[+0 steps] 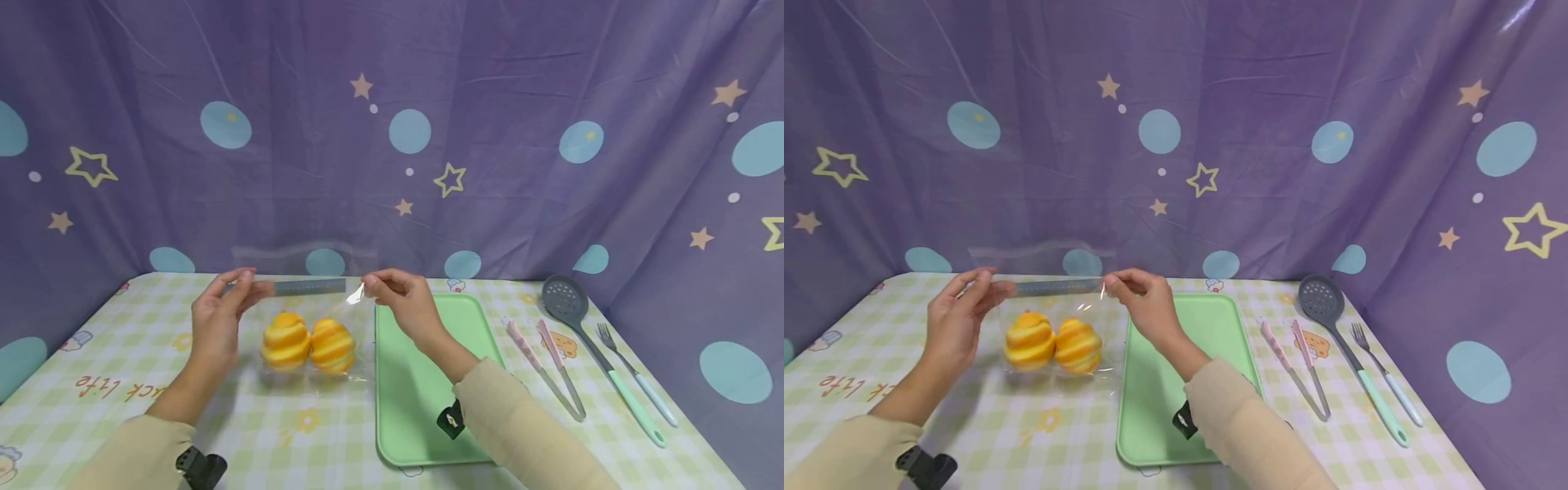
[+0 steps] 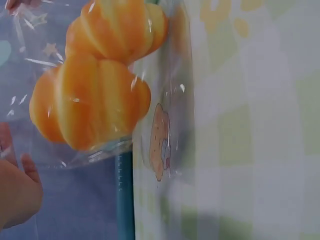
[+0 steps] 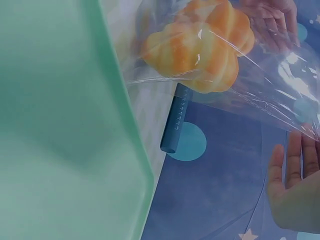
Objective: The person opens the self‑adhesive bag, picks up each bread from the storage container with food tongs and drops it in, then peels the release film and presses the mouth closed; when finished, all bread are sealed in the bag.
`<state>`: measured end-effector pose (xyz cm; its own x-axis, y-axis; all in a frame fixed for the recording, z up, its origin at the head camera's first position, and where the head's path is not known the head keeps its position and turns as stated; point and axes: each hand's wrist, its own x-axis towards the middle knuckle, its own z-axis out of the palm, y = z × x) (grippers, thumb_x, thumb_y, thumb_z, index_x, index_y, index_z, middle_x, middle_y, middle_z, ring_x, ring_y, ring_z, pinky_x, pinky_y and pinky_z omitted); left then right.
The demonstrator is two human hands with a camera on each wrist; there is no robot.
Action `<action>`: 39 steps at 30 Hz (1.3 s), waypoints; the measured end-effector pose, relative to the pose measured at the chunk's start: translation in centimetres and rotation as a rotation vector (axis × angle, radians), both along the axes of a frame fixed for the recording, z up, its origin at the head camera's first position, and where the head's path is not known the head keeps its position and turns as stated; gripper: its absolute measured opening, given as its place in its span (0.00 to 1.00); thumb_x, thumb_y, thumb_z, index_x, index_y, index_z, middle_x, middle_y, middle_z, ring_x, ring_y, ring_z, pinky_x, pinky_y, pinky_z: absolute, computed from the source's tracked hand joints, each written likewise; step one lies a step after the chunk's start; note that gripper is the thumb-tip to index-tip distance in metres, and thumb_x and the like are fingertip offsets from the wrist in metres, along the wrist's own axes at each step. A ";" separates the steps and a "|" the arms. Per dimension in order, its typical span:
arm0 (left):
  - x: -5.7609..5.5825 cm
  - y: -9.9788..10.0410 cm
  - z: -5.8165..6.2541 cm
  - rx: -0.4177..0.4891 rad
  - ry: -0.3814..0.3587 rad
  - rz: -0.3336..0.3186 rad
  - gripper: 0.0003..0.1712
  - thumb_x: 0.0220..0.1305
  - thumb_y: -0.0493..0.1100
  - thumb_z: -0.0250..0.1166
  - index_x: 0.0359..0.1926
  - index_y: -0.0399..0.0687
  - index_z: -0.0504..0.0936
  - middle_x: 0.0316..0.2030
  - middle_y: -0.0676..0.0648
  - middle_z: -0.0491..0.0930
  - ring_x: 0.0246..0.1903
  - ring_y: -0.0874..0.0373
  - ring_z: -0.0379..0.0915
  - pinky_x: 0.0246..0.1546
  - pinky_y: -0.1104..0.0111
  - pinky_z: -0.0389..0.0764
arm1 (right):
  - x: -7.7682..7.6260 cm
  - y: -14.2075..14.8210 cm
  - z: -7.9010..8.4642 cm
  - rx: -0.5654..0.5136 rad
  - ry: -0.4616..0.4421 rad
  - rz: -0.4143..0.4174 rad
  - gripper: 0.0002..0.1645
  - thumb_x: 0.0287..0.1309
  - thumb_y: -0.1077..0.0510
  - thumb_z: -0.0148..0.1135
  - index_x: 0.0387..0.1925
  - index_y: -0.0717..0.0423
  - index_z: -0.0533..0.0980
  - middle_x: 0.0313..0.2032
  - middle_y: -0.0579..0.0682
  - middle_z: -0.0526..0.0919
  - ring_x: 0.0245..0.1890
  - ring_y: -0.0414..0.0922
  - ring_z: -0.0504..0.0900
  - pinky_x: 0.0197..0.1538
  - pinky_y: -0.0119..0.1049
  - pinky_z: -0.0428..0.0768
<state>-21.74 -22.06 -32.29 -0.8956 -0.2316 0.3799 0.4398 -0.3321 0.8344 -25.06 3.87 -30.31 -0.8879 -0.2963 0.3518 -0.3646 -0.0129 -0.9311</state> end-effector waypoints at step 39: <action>0.1 0.5 1.2 0.161 0.043 -0.072 0.08 0.62 0.34 0.58 0.36 0.35 0.82 0.33 0.44 0.83 0.28 0.53 0.81 0.27 0.71 0.78 | -0.5 1.5 0.8 0.052 0.142 -0.188 0.21 0.51 0.49 0.65 0.47 0.52 0.78 0.39 0.48 0.81 0.41 0.42 0.78 0.44 0.39 0.77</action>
